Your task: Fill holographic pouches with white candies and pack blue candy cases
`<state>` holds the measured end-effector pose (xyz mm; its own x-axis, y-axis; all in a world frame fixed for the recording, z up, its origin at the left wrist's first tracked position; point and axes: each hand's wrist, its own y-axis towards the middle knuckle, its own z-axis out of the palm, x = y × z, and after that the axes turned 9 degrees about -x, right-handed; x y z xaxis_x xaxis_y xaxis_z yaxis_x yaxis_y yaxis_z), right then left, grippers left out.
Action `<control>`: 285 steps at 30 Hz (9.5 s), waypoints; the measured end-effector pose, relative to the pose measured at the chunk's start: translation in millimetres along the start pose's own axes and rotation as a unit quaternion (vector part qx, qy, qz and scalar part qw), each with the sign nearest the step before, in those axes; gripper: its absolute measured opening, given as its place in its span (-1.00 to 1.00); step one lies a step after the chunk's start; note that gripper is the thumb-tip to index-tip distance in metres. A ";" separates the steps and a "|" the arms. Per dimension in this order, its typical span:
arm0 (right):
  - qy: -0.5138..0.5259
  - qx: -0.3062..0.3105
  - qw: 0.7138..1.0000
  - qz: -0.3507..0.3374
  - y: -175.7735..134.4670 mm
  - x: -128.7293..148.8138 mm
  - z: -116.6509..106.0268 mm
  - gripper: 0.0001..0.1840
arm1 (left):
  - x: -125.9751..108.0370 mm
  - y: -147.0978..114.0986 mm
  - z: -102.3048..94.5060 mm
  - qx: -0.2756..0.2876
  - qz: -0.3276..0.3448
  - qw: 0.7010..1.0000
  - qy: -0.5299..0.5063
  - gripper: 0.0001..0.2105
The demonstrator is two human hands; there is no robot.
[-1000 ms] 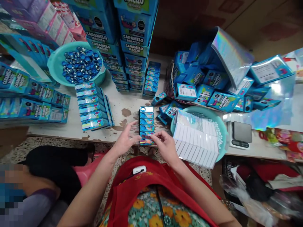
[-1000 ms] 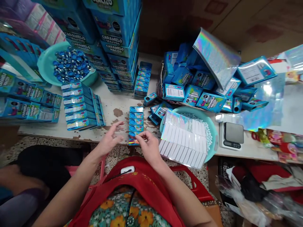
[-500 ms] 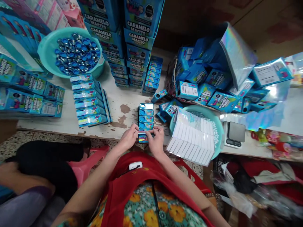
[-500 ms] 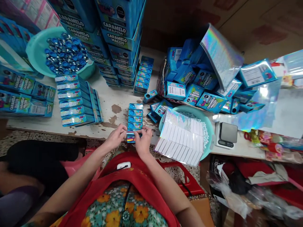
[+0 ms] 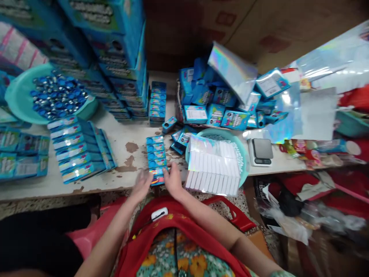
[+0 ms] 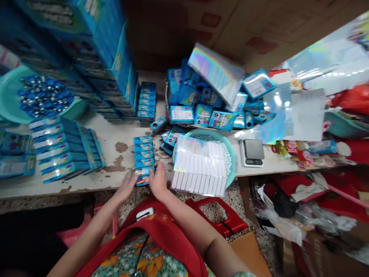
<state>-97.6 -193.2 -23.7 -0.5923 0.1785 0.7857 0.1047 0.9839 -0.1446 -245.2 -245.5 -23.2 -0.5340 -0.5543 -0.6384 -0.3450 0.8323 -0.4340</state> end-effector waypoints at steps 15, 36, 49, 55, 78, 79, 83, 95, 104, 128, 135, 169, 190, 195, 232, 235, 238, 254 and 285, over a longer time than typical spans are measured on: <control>-0.178 -0.221 0.941 -0.184 126.0 -108.8 -212.7 -0.61 | -277.9 104.7 169.5 0.060 0.408 0.885 0.216 -0.76; 0.051 -0.223 0.968 -0.102 86.2 -43.6 -250.1 -0.85 | -277.5 81.2 141.8 0.051 0.387 0.920 -0.027 -0.69; 0.119 -0.002 0.993 -0.014 27.1 17.0 -57.4 -0.82 | -80.8 20.0 -21.5 0.099 0.107 0.982 -0.121 -0.80; 0.033 -0.034 0.996 -0.074 28.2 13.3 13.7 -0.88 | -20.7 49.5 -35.6 0.050 0.133 0.988 -0.064 -0.86; -0.069 -0.264 0.945 -0.180 98.7 -64.7 -175.6 -0.69 | -257.2 82.8 111.3 0.009 0.475 0.846 0.241 -0.69; -0.108 -0.256 0.942 -0.187 117.8 -81.3 -180.0 -0.66 | -266.1 89.4 129.6 0.013 0.463 0.845 0.267 -0.71; -0.230 -0.141 0.938 -0.219 159.3 -120.6 -171.0 -0.55 | -270.5 107.7 157.5 0.015 0.434 0.855 0.282 -0.76; -0.052 -0.197 0.962 -0.181 109.8 -48.2 -238.7 -0.86 | -269.8 109.9 152.5 0.044 0.377 0.913 0.151 -0.70; 0.161 -0.077 0.983 -0.049 76.9 18.4 -204.9 -0.84 | -214.2 38.9 42.5 0.237 0.289 0.907 -0.195 -0.71; 0.066 -0.083 0.994 0.013 71.6 -1.0 50.8 -0.67 | -7.0 89.6 1.3 0.009 -0.009 0.991 0.137 -0.75; 0.065 -0.036 0.994 -0.078 64.4 31.8 3.2 -0.67 | -57.9 80.2 -44.5 -0.117 0.000 0.976 0.186 -0.72; -0.178 -0.190 0.939 -0.224 133.1 -59.3 -204.7 -0.61 | -249.0 117.5 140.4 0.035 0.407 0.889 0.207 -0.74; -0.260 -0.171 0.919 -0.241 139.5 -94.6 -175.5 -0.50 | -256.1 123.3 145.2 0.063 0.406 0.895 0.175 -0.73; -0.302 -0.133 0.915 -0.233 132.5 -107.9 -159.1 -0.52 | -257.6 127.6 147.9 0.072 0.398 0.898 0.175 -0.72; 0.003 -0.067 0.994 -0.092 75.3 36.8 36.1 -0.90 | -35.9 110.4 -52.3 0.035 0.169 0.982 -0.082 -0.89; 0.010 -0.106 0.992 -0.065 82.9 31.5 49.2 -0.92 | -26.9 124.1 -38.1 0.021 0.156 0.983 -0.092 -0.86; 0.044 -0.118 0.992 -0.015 85.7 24.5 54.2 -0.76 | -17.3 121.9 -25.8 0.018 0.100 0.994 -0.040 -0.80; 0.052 -0.091 0.979 -0.176 57.8 19.5 -84.0 -0.72 | -160.3 80.0 6.2 -0.115 0.357 0.925 0.058 -0.64; 0.144 -0.210 0.964 -0.073 93.4 -4.1 -208.4 -0.88 | -249.2 73.6 86.6 0.122 0.403 0.894 -0.153 -0.67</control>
<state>81.0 -101.4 84.9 -0.3859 -0.0272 0.9221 0.3879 0.9021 0.1889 -70.7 -47.1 48.9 -0.2845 0.2155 -0.9341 0.2559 0.9561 0.1426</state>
